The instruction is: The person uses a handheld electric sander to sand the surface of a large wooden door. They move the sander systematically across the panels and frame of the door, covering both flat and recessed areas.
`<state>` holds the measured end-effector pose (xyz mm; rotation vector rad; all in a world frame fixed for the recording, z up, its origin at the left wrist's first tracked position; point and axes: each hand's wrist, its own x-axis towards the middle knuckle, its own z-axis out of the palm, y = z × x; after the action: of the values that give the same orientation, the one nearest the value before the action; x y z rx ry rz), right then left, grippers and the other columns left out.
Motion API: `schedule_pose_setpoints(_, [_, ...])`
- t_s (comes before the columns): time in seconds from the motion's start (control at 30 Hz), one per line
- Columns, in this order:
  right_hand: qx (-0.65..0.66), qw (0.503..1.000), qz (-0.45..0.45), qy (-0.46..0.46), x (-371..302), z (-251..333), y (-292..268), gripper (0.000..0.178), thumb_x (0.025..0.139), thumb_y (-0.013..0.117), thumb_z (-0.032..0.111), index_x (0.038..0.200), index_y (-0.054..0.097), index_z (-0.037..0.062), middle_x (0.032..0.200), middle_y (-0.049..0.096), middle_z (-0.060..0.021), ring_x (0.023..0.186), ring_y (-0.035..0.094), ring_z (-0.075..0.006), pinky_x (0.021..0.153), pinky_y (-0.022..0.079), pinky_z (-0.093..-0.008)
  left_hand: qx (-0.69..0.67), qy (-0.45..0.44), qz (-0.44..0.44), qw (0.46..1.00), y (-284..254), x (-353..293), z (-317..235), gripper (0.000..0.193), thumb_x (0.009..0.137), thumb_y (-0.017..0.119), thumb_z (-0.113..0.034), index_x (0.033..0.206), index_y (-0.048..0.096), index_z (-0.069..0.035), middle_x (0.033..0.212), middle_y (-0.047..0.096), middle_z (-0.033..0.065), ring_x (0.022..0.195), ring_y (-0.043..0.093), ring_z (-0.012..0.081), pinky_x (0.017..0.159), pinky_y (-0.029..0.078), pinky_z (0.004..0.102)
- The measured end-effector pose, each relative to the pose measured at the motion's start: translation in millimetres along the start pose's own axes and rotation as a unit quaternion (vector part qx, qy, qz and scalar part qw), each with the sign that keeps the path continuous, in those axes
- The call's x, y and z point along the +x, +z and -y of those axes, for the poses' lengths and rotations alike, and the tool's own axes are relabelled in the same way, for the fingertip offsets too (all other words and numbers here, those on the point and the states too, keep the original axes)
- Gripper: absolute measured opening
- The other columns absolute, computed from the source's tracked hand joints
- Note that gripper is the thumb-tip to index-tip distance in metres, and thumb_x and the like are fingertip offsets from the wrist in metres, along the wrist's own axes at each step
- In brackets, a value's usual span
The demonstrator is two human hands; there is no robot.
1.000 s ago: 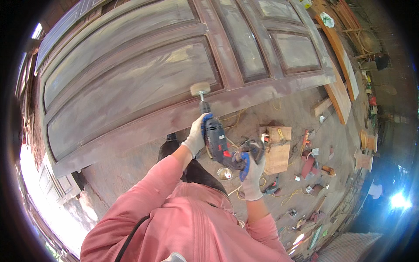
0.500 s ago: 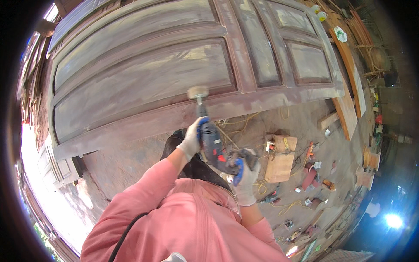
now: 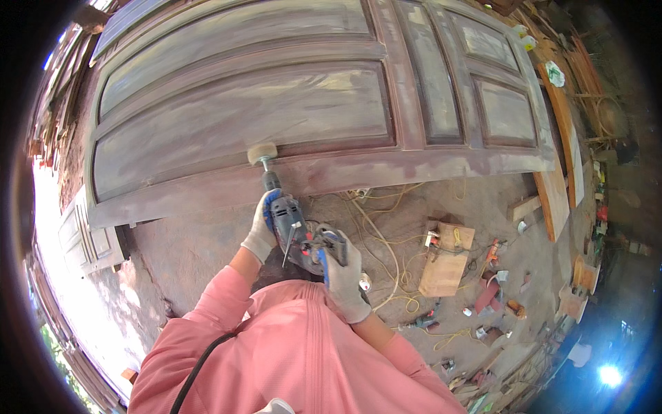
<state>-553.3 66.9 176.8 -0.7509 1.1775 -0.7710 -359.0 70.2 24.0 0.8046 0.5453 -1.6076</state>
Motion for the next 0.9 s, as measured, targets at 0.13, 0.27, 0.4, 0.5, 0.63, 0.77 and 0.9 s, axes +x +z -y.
schedule_pose_setpoints(0.13, [0.035,0.999,0.032,-0.025,-3.5,-7.5,-2.9,0.034,0.092,0.057,-0.005,0.126,0.059,-0.0022,0.102,0.066,-0.0084,0.087,0.063,-0.0140,0.082,0.051,-0.0280,0.004,-0.034,0.001,0.999,2.5,-1.1,-5.5,0.029,0.091,0.062,-0.038,0.093,0.068,-0.009,0.084,0.071,0.0094,0.073,0.068,0.0269,0.073,0.058,0.0426])
schedule_pose_setpoints(0.27, [0.167,0.981,0.004,-0.094,-8.7,-10.3,-47.3,0.030,0.088,0.056,-0.004,0.118,0.056,-0.0005,0.094,0.063,-0.0122,0.080,0.061,-0.0211,0.076,0.052,-0.0363,-0.018,-0.078,0.102,0.992,33.3,17.0,37.9,0.030,0.094,0.061,-0.038,0.088,0.069,-0.010,0.082,0.072,0.0088,0.072,0.068,0.0251,0.072,0.058,0.0410])
schedule_pose_setpoints(0.4, [0.137,0.981,-0.007,-0.135,-14.1,-4.2,-81.5,0.031,0.085,0.056,-0.003,0.116,0.053,-0.0002,0.089,0.060,-0.0129,0.073,0.058,-0.0234,0.071,0.052,-0.0402,0.019,-0.120,0.096,0.988,63.7,32.6,75.7,0.024,0.093,0.065,-0.037,0.091,0.067,-0.013,0.082,0.071,0.0052,0.067,0.066,0.0216,0.069,0.057,0.0402])
schedule_pose_setpoints(0.5, [0.109,0.986,-0.020,-0.120,-21.6,-7.4,-78.6,0.032,0.085,0.056,-0.004,0.117,0.053,0.0006,0.091,0.061,-0.0124,0.076,0.060,-0.0236,0.071,0.054,-0.0403,0.001,-0.103,0.088,0.991,54.5,20.8,68.5,0.023,0.094,0.064,-0.035,0.092,0.068,-0.012,0.084,0.071,0.0069,0.072,0.067,0.0232,0.073,0.057,0.0403])
schedule_pose_setpoints(0.63, [0.123,0.983,-0.129,-0.035,-33.4,-45.2,-21.7,0.028,0.082,0.057,-0.002,0.109,0.055,-0.0005,0.084,0.060,-0.0117,0.073,0.059,-0.0250,0.073,0.051,-0.0413,-0.051,-0.075,0.119,0.989,-16.1,1.1,22.8,0.027,0.095,0.059,-0.036,0.094,0.069,-0.011,0.086,0.072,0.0096,0.078,0.069,0.0266,0.077,0.058,0.0428])
schedule_pose_setpoints(0.77, [0.065,0.994,-0.054,-0.064,-37.2,-59.4,1.9,0.039,0.086,0.060,-0.006,0.124,0.053,-0.0001,0.109,0.063,-0.0105,0.091,0.064,-0.0202,0.082,0.054,-0.0334,0.000,-0.089,0.041,0.995,-22.9,-20.5,-15.5,0.030,0.092,0.061,-0.038,0.091,0.070,-0.010,0.083,0.072,0.0127,0.074,0.069,0.0304,0.075,0.059,0.0440])
schedule_pose_setpoints(0.9, [0.052,0.981,-0.168,-0.087,-40.9,-27.8,3.7,0.033,0.087,0.060,-0.005,0.119,0.056,-0.0005,0.107,0.065,-0.0106,0.092,0.065,-0.0209,0.082,0.056,-0.0337,-0.019,-0.100,0.080,0.992,5.0,4.8,17.5,0.029,0.089,0.066,-0.040,0.088,0.069,-0.011,0.078,0.070,0.0087,0.068,0.067,0.0274,0.070,0.058,0.0436])
